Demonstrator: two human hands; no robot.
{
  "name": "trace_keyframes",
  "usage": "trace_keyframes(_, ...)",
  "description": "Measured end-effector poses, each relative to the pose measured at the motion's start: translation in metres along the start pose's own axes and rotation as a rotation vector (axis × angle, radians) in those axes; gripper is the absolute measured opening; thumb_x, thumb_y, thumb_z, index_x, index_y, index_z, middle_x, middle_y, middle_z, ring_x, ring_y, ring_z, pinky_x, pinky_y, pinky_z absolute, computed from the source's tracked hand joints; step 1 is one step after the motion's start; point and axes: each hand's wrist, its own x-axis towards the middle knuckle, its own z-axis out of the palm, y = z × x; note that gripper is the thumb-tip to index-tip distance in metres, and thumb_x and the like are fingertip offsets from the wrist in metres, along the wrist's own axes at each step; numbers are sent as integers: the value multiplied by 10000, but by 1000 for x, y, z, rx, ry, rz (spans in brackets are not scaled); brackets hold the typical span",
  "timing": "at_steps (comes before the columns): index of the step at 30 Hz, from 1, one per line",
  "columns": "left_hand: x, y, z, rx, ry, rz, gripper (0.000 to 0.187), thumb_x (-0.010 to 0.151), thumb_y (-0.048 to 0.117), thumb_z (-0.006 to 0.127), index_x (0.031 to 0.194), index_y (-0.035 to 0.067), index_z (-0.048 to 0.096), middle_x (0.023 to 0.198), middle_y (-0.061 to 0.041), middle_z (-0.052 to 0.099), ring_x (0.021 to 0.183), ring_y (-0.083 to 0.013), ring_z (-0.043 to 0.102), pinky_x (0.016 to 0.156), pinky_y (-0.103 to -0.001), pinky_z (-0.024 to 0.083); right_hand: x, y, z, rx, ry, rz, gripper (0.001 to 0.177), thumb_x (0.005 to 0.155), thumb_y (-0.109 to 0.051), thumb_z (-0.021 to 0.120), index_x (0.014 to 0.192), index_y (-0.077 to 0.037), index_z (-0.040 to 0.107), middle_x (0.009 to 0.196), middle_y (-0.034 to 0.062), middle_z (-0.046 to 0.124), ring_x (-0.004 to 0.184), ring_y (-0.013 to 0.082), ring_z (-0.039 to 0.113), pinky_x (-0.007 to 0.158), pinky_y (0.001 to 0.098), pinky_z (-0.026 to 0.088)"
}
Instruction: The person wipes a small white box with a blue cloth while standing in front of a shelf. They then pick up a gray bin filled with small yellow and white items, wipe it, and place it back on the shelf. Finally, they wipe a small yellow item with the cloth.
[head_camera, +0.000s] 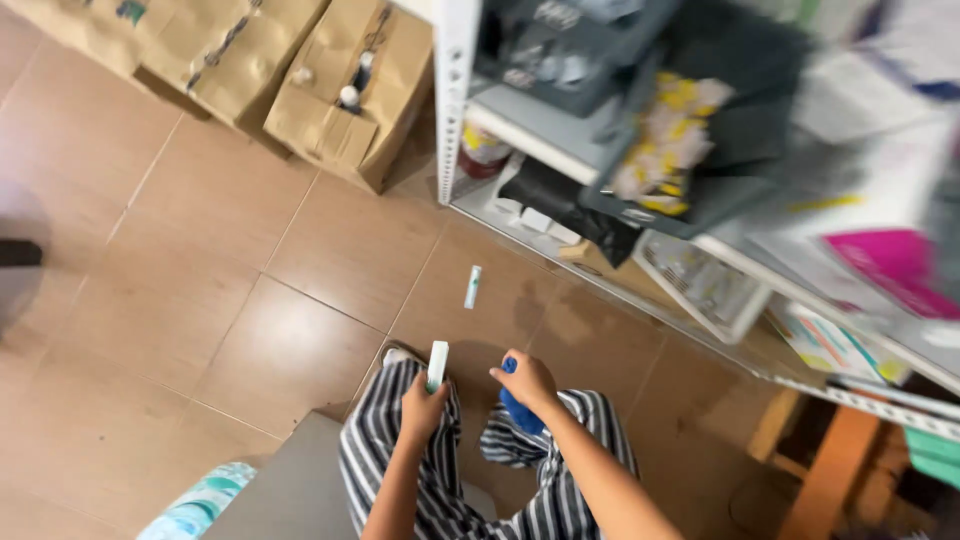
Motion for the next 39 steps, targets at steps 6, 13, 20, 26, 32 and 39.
trace_keyframes(6, 193, -106, 67, 33, 168, 136, 441, 799, 271, 741, 1130, -1, 639, 940, -259, 728, 920, -409, 721, 802, -470, 554, 186, 81, 118, -65, 3, 211, 278, 825, -399, 773, 1029, -210, 775, 1063, 115, 763, 1017, 328, 710, 848, 448, 566)
trace_keyframes(13, 367, -171, 161, 75, 185, 75, 468, 785, 269, 776, 1125, -22, 638, 1025, -302, 693, 1008, -445, 670, 866, -491, 521, 356, 140, 222, -150, 38, 14, 618, 779, -308, 795, 1363, -350, 598, 1276, 111, 650, 1150, 353, 618, 882, 478, 521)
trace_keyframes(20, 425, -187, 226, 13, 175, 152, 400, 797, 254, 736, 1067, -24, 638, 1032, -264, 695, 999, -435, 670, 879, -502, 526, 403, 129, 273, -44, 304, 240, 471, 806, -402, 804, 1171, -151, 645, 1160, 138, 705, 1078, 376, 672, 859, 514, 541)
trace_keyframes(26, 396, -142, 209, 4, 376, 265, 395, 781, 186, 773, 1083, -21, 626, 1016, -270, 649, 967, -465, 624, 830, -528, 497, 341, 120, 260, -1, 252, 180, 332, 811, -349, 774, 1057, -140, 694, 1071, 129, 737, 1013, 378, 693, 839, 504, 542)
trace_keyframes(32, 210, 11, 130, -154, 285, 444, 307, 858, 140, 722, 1122, 10, 637, 919, -211, 690, 835, -369, 684, 760, -436, 538, 182, 73, 133, 197, 382, 77, 323, 807, -308, 786, 1031, -97, 688, 968, 160, 744, 924, 366, 709, 776, 460, 554)
trace_keyframes(39, -30, 186, 66, -93, -261, 564, 316, 838, 195, 792, 1092, 52, 674, 833, -150, 764, 737, -185, 737, 682, -345, 577, -16, 22, -77, 575, 596, 26, 310, 812, -229, 831, 1035, -51, 708, 846, 91, 771, 782, 135, 716, 713, 304, 578)
